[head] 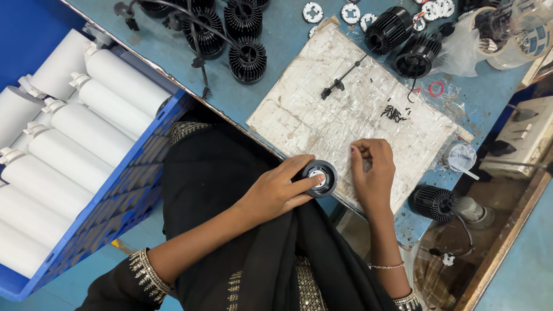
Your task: The person assembles small cylindrical electronic components at a workbench. She applies a white substance to the center of a component, places a circular metal piece on top, and secures it with a screw using a green power drill. She repeats this process for multiple units.
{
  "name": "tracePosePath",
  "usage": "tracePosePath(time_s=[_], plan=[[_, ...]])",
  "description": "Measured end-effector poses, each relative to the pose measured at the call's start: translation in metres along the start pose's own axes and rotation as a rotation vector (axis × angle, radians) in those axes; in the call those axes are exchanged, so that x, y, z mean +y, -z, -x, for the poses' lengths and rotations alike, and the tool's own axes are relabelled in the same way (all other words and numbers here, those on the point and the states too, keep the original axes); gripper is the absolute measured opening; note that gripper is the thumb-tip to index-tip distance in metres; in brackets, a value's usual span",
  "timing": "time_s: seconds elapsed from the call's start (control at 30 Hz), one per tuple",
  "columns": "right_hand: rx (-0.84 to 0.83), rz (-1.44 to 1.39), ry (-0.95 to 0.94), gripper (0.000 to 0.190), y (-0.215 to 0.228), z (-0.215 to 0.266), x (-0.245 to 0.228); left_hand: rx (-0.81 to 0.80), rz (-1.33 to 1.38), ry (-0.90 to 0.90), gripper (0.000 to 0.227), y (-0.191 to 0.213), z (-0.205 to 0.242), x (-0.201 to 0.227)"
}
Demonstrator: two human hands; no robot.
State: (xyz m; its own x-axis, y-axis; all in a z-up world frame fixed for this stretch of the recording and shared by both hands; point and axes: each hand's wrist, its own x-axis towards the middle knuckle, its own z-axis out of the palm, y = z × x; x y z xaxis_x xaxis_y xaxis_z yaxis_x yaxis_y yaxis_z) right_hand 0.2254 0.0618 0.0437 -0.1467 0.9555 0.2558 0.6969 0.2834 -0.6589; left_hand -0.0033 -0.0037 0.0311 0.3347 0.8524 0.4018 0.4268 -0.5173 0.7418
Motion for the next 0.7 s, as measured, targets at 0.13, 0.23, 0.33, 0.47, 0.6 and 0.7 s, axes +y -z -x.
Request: tracePosePath(time_s=[0.13,0.23,0.33,0.47,0.6,0.7], plan=[[-0.003,-0.067,-0.093,0.005,0.001,0.003,0.002,-0.020,0.013,-0.003,0.048,0.001,0.000,-0.002],[-0.030,-0.034,-0.105,0.005,0.005,0.003,0.001,-0.020,0.014,-0.011,0.049,-0.001,0.001,-0.005],[-0.074,0.054,0.006,0.009,0.008,0.001,-0.004,-0.018,0.024,-0.006,0.048,-0.002,0.003,-0.006],[-0.110,-0.052,0.075,0.018,0.019,-0.002,-0.020,0.008,0.055,-0.007,0.045,-0.003,0.003,-0.007],[-0.298,-0.131,0.302,0.033,0.029,-0.007,-0.038,-0.007,0.104,0.032,0.044,-0.002,0.005,-0.006],[-0.426,-0.007,0.504,0.040,0.027,-0.019,-0.049,-0.011,0.100,0.047,0.044,-0.001,0.005,-0.003]])
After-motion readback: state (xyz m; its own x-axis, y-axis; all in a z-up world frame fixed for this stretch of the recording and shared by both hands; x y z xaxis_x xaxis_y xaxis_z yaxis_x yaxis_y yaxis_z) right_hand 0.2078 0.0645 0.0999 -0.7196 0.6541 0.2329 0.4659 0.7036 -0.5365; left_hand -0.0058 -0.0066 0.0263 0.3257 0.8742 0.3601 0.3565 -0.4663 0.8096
